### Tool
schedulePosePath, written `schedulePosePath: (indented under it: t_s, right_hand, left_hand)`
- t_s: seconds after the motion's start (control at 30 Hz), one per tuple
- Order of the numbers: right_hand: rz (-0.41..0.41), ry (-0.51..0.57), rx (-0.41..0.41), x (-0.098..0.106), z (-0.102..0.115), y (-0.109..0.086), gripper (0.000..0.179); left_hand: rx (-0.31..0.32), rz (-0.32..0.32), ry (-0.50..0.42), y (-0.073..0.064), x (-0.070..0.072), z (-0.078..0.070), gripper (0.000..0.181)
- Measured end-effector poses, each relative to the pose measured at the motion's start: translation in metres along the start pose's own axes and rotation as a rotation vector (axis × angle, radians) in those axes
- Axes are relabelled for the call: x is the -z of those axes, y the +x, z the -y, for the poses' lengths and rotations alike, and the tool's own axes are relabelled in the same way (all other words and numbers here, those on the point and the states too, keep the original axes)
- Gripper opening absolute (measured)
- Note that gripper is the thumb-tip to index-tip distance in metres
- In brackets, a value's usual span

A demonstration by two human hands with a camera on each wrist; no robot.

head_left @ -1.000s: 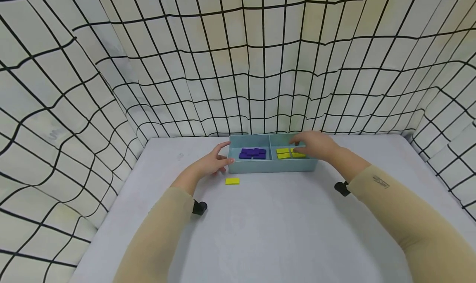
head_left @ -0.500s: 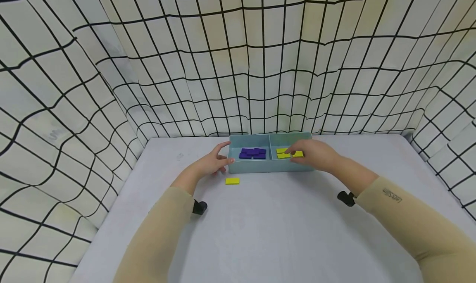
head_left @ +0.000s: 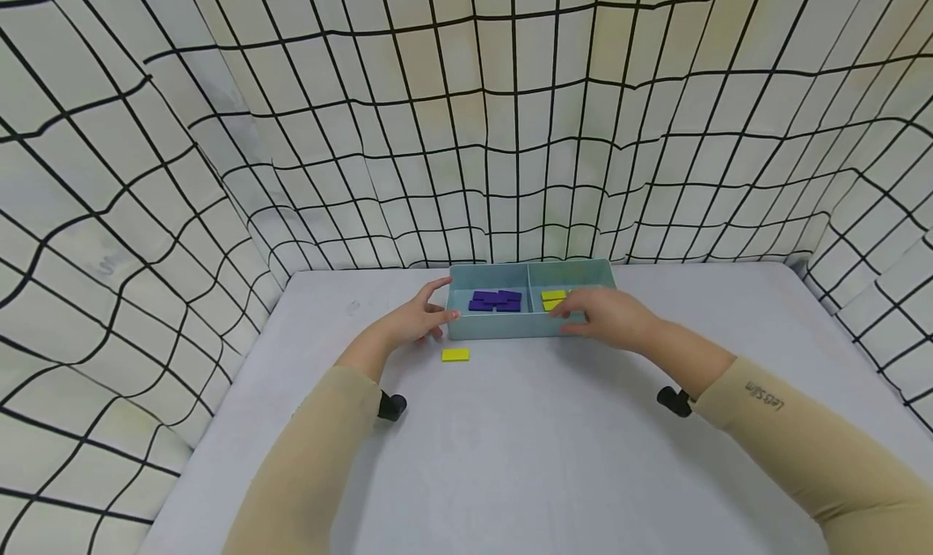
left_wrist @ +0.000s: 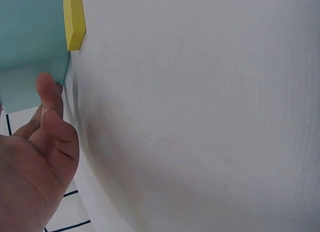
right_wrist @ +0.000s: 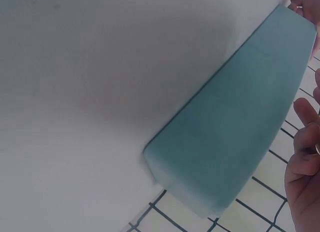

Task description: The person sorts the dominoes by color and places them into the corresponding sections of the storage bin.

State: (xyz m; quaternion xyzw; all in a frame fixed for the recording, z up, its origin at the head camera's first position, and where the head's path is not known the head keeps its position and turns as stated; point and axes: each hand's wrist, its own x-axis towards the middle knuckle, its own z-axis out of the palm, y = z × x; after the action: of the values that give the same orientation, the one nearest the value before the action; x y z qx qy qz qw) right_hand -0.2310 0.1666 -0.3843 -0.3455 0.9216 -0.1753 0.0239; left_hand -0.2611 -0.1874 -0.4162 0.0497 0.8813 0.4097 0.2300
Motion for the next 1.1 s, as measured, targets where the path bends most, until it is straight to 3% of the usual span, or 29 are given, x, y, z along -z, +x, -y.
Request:
schedulePosePath:
  t_s: [0.4,0.6,1.1]
  right_hand:
    - [0.114,-0.005,-0.022,-0.023,0.017,0.013,0.028]
    - [0.162,-0.024,0.017,-0.036,0.031,0.025,0.029]
    - [0.174,-0.144,0.124,-0.066,0.064,0.061,0.031]
  left_hand:
    - [0.009,0.004,0.012,0.001,0.001,0.001,0.079]
    - [0.014,0.004,0.010,0.001,0.001,0.000,0.081]
    - [0.006,0.012,0.009,0.001,0.002,-0.001,0.080]
